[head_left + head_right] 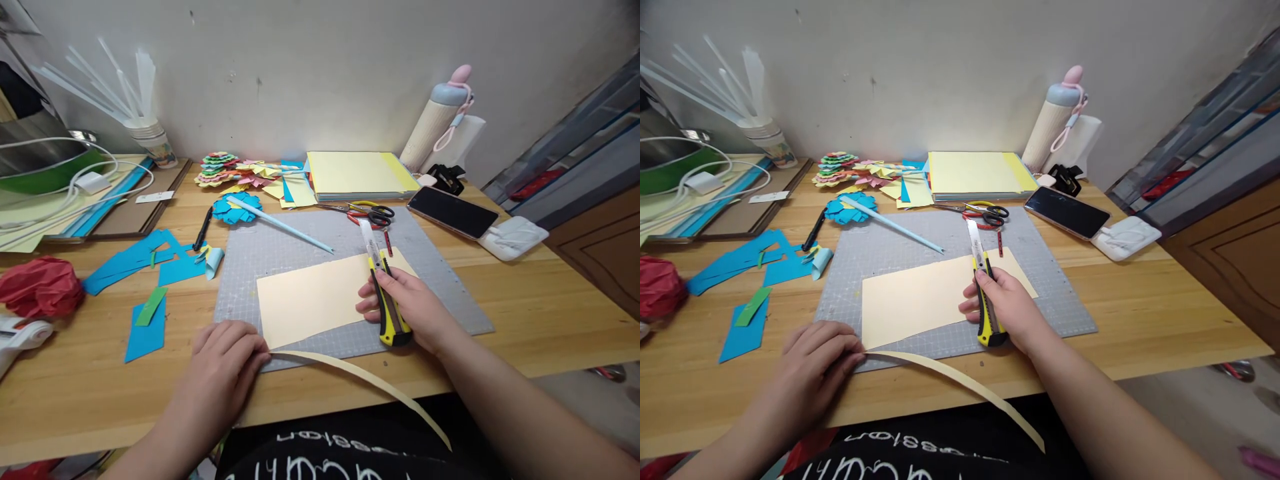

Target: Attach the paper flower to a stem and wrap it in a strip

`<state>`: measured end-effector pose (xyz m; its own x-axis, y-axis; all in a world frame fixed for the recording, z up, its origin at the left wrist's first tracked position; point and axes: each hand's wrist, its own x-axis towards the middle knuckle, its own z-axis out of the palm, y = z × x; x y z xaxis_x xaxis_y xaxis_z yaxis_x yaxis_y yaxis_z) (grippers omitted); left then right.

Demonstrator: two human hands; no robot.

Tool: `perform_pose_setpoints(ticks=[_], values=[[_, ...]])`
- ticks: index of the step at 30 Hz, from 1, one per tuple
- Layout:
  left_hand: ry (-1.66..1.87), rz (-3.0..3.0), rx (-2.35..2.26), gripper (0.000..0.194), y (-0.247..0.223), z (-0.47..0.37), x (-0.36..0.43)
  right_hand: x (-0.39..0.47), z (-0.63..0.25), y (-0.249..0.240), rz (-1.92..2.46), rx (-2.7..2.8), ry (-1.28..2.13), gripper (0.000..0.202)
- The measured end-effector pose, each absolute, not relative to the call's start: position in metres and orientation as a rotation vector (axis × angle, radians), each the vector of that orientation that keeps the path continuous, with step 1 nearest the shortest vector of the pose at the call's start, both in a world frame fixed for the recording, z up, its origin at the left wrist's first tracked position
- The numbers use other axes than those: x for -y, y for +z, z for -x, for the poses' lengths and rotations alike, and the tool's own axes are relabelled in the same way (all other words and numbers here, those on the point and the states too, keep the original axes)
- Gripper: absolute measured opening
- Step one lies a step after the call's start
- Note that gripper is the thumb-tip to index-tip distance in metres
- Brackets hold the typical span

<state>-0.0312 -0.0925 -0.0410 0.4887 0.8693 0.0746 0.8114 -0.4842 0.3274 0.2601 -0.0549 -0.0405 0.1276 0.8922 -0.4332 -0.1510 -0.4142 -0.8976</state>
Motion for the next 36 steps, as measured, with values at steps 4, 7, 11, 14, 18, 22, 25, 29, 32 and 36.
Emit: perform_pose_setpoints(ticks=[4,7,11,14,18,22,25,29,32,36], values=[[0.339,-2.424,-1.499,0.022,-0.048,0.03,0.093,0.054,-0.261,-0.044,1.471,0.765,1.446,0.018],[0.325,-2.386,-1.457,0.022,-0.045,0.032,0.094,0.055,-0.261,-0.047,1.462,0.77,1.437,0.021],[0.382,-2.28,-1.293,0.02,-0.031,0.033,0.094,0.059,-0.262,-0.048,1.373,0.78,1.457,0.026],[0.503,-2.084,-1.319,0.022,-0.02,0.034,0.084,0.061,-0.267,-0.049,1.224,0.725,1.491,0.026],[0.427,-2.002,-1.509,0.031,-0.016,0.042,0.059,0.06,-0.279,-0.049,1.072,0.441,1.45,0.02],[0.19,-2.241,-1.626,0.03,-0.02,0.049,0.042,0.063,-0.283,-0.04,0.968,0.362,1.379,0.013],[0.25,-2.319,-1.759,0.025,-0.016,0.043,0.042,0.072,-0.27,-0.026,0.915,0.413,1.426,0.011],[0.602,-2.145,-1.507,0.029,-0.001,0.013,0.051,0.085,-0.239,-0.014,0.821,0.64,1.784,0.027],[0.587,-1.64,-1.02,0.037,0.004,-0.014,0.053,0.087,-0.217,-0.015,0.651,0.713,2.079,0.026],[0.472,-1.095,-0.673,0.048,-0.007,-0.033,0.05,0.084,-0.201,-0.029,0.512,0.683,2.322,0.033]])
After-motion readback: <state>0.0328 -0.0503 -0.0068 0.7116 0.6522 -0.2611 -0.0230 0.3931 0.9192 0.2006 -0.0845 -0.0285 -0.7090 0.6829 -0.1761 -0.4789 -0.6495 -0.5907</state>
